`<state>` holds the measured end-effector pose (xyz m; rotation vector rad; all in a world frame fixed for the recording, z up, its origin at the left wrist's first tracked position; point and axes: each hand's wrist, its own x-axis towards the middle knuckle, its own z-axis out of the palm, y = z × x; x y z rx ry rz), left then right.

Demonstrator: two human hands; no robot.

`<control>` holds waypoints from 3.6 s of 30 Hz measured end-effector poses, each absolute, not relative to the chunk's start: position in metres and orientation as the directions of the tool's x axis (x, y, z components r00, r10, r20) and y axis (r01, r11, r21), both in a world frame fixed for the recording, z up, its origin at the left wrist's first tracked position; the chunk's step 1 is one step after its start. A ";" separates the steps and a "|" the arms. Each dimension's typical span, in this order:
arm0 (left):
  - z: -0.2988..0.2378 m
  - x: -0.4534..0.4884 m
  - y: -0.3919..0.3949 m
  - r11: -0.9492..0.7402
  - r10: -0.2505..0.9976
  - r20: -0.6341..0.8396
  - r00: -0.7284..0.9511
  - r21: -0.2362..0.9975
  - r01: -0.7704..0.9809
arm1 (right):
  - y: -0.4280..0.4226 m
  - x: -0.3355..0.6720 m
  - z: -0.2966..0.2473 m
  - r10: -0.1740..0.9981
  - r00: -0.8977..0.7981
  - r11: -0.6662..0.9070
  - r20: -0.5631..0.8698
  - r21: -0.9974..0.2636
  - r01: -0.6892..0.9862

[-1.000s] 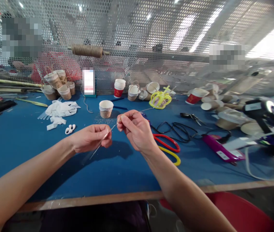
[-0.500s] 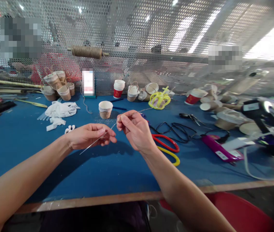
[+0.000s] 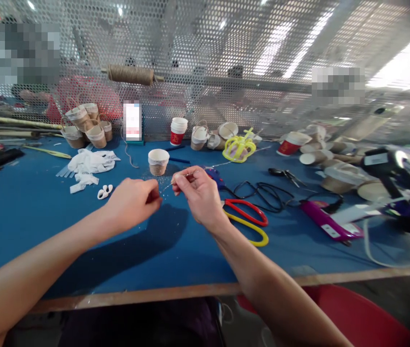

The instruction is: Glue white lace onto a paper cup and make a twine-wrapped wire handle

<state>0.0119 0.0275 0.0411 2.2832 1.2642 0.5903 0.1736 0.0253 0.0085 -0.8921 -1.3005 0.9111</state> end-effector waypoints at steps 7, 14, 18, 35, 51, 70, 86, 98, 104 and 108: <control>0.017 0.001 0.048 0.221 0.602 -0.048 0.797 0.969 -0.109 | 0.026 0.177 0.016 0.958 0.013 0.276 0.286 -0.913 -0.300; 0.019 0.009 0.038 -0.132 0.712 0.004 0.702 0.983 0.130 | 0.026 0.177 0.014 0.951 0.021 0.304 0.309 -0.918 -0.253; 0.034 0.015 0.026 -0.549 0.833 0.294 0.469 0.549 0.631 | 0.027 0.175 0.009 0.933 0.074 0.358 0.351 -0.924 -0.132; 0.015 0.013 0.038 -0.160 0.739 -0.039 0.672 0.960 0.231 | 0.028 0.177 0.012 0.947 0.032 0.318 0.321 -0.914 -0.253; 0.009 0.004 0.044 0.408 0.549 -0.075 0.833 0.893 -0.188 | 0.029 0.180 0.017 0.963 0.031 0.262 0.269 -0.898 -0.353; 0.018 0.007 0.042 0.018 0.731 -0.037 0.681 0.999 0.035 | 0.030 0.178 0.015 0.951 0.092 0.308 0.295 -0.879 -0.365; 0.021 0.017 0.028 -0.543 0.840 0.352 0.414 0.513 0.665 | 0.028 0.178 0.010 0.890 0.150 0.434 0.431 -0.901 0.015; -0.005 0.004 0.047 0.420 0.521 -0.015 0.853 0.875 -0.241 | 0.030 0.181 0.018 0.947 0.074 0.317 0.313 -0.868 -0.383; -0.007 0.006 0.046 0.370 0.551 0.005 0.834 0.895 -0.250 | 0.028 0.180 0.018 0.957 0.049 0.285 0.288 -0.887 -0.364; -0.007 0.005 0.047 0.375 0.548 0.012 0.837 0.890 -0.258 | 0.027 0.179 0.019 0.960 0.012 0.263 0.281 -0.883 -0.389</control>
